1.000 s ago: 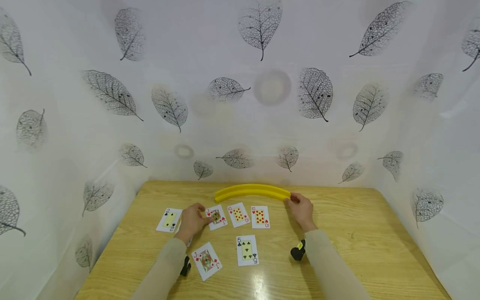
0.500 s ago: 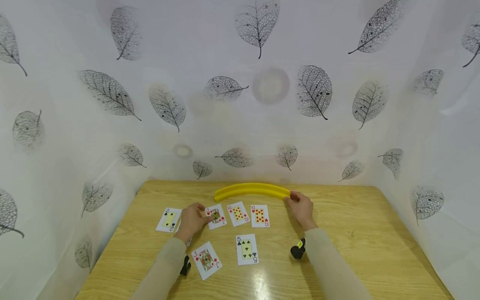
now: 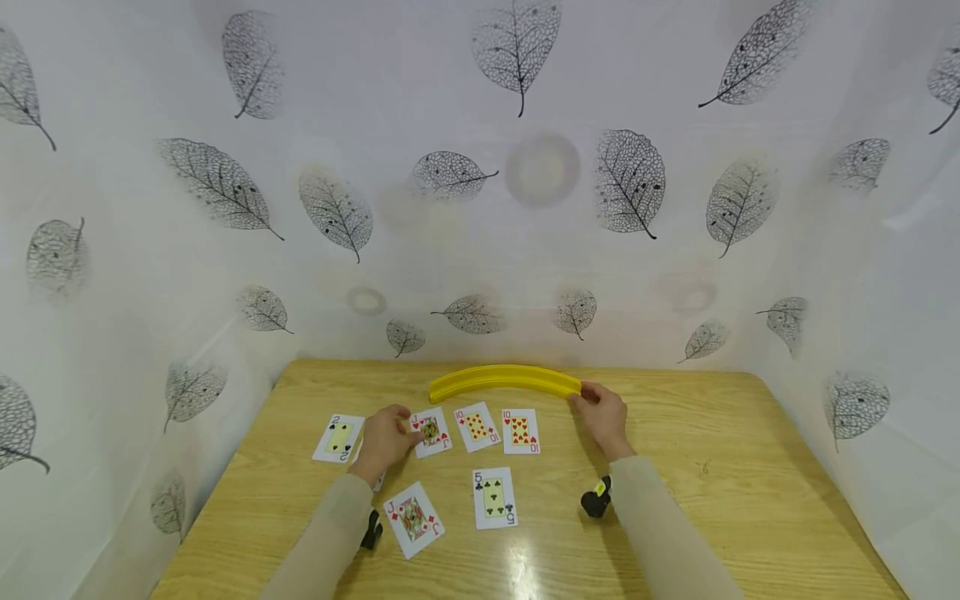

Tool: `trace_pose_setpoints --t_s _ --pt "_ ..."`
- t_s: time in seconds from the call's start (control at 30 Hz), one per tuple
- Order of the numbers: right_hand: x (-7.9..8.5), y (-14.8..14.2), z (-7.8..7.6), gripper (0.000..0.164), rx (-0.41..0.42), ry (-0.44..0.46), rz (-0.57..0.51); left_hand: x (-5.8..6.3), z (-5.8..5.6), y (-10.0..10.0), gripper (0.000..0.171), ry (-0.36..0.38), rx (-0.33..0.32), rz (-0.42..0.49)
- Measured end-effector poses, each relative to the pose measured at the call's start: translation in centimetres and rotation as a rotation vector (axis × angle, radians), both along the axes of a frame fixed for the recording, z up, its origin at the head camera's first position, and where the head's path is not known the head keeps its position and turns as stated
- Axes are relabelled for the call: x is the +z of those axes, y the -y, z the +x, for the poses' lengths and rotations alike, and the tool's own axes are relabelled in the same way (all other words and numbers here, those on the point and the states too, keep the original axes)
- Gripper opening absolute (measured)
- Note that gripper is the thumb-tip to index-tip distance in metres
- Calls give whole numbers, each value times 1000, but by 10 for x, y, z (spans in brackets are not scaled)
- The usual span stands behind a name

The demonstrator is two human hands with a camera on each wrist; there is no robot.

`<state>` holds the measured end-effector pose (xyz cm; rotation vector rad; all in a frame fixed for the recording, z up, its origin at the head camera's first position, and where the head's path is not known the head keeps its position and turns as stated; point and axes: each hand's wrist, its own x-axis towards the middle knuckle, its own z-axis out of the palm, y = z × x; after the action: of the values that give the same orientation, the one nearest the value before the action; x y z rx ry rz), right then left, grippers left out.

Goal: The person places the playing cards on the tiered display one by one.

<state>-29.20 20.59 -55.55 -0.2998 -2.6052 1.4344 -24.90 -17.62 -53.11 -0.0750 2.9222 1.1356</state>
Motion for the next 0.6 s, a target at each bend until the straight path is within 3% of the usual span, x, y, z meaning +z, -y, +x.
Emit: trace_pose_setpoints --t_s 0.23,0.4,0.6 --pt "1 0 2 40 -1 -9 8 4 -1 0 46 76 -10 18" --pt "3 0 4 41 15 -12 13 5 -2 -1 48 43 -38 20" --pt "2 0 4 41 18 -12 10 -2 -3 -1 45 35 -10 43"
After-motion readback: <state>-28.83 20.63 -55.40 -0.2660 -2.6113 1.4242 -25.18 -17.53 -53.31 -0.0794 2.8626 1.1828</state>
